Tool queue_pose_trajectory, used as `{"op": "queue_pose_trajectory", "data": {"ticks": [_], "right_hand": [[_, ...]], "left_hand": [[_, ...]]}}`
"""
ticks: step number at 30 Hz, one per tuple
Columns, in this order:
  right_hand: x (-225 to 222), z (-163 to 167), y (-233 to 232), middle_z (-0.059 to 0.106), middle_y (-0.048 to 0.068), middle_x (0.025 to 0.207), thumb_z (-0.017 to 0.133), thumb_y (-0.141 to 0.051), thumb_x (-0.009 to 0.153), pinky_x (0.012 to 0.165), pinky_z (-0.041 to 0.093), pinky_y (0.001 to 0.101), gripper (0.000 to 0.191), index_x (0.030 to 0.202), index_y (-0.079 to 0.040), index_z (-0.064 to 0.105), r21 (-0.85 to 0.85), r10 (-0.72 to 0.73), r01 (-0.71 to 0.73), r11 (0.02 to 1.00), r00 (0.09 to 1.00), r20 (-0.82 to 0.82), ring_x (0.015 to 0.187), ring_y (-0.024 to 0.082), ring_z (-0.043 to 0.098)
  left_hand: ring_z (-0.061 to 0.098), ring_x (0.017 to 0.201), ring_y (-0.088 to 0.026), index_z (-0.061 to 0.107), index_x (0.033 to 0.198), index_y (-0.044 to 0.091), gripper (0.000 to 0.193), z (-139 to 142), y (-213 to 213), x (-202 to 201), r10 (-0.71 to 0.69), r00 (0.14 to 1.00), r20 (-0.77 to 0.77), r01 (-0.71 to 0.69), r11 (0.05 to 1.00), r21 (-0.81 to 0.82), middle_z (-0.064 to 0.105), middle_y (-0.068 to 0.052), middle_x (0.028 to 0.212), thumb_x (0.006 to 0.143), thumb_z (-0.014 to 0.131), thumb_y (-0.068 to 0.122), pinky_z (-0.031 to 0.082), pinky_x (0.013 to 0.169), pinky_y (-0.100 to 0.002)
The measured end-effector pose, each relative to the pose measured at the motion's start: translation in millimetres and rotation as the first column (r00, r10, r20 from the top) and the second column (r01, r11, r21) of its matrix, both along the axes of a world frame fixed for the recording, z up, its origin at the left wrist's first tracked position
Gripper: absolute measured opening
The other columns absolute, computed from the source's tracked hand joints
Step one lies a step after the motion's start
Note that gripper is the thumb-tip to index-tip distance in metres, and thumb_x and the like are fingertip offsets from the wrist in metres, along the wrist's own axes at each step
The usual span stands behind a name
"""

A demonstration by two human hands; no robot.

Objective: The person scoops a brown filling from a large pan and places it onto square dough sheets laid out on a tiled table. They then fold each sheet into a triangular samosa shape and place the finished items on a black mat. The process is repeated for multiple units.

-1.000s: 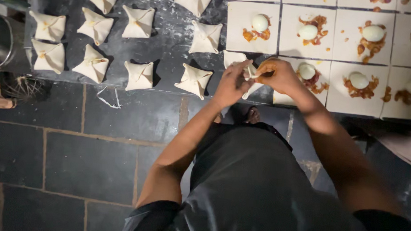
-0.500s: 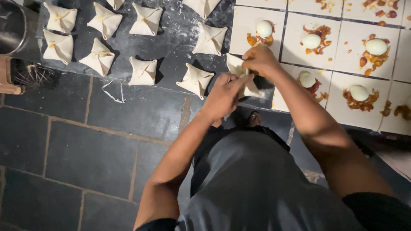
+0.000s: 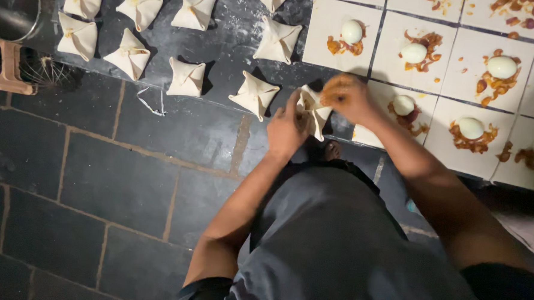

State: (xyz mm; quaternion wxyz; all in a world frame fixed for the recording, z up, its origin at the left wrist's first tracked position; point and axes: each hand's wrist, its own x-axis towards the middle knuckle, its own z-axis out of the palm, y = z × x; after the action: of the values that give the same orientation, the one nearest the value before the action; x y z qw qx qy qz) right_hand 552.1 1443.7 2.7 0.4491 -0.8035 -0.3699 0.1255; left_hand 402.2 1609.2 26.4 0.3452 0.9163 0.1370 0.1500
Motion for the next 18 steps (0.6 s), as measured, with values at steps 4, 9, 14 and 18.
{"op": "queue_pose_trajectory", "data": {"ticks": [4,9,14,18], "right_hand": [[-44,23,-16,0.072,0.004,0.114,0.078,-0.014,0.087,0.095,0.051,0.0428,0.02,0.106,-0.015,0.083,-0.085,0.096,-0.07,0.994,0.927,0.362,0.109,0.028,0.064],[-55,32,-11,0.069,0.005,0.113,0.08,-0.016,0.086,0.098,0.05,0.0445,0.014,0.099,-0.012,0.079,-0.009,-0.004,0.007,1.0,0.94,0.342,0.113,0.03,0.062],[-50,31,-27,0.07,0.004,0.112,0.081,-0.017,0.086,0.098,0.05,0.0452,0.01,0.095,-0.012,0.078,-0.039,0.005,0.009,0.999,0.937,0.348,0.114,0.028,0.063],[-33,31,-81,0.071,0.008,0.117,0.084,-0.02,0.087,0.096,0.05,0.0432,0.019,0.1,-0.007,0.076,-0.047,-0.221,0.258,0.965,0.896,0.384,0.114,0.031,0.065]], "left_hand": [[0.068,0.075,-0.016,0.046,0.154,0.015,0.067,-11,-2,6,0.105,0.972,-0.212,-0.204,0.823,-0.53,0.072,-0.008,0.082,0.092,0.074,0.017,0.056,0.073,-0.031],[0.061,0.086,-0.011,0.039,0.152,0.014,0.082,-18,-6,-1,0.041,0.995,-0.093,-0.101,0.494,-0.863,0.063,-0.007,0.097,0.083,0.081,0.003,0.054,0.071,-0.029],[0.063,0.091,-0.016,0.049,0.147,0.011,0.076,-24,-17,-5,0.027,0.998,-0.05,-0.046,0.901,-0.431,0.067,-0.012,0.101,0.079,0.078,-0.006,0.054,0.081,-0.03],[0.062,0.095,-0.015,0.052,0.148,0.008,0.066,-39,-19,3,0.137,0.99,-0.014,-0.09,0.563,-0.822,0.067,-0.01,0.115,0.087,0.068,-0.011,0.054,0.081,-0.029]]}}
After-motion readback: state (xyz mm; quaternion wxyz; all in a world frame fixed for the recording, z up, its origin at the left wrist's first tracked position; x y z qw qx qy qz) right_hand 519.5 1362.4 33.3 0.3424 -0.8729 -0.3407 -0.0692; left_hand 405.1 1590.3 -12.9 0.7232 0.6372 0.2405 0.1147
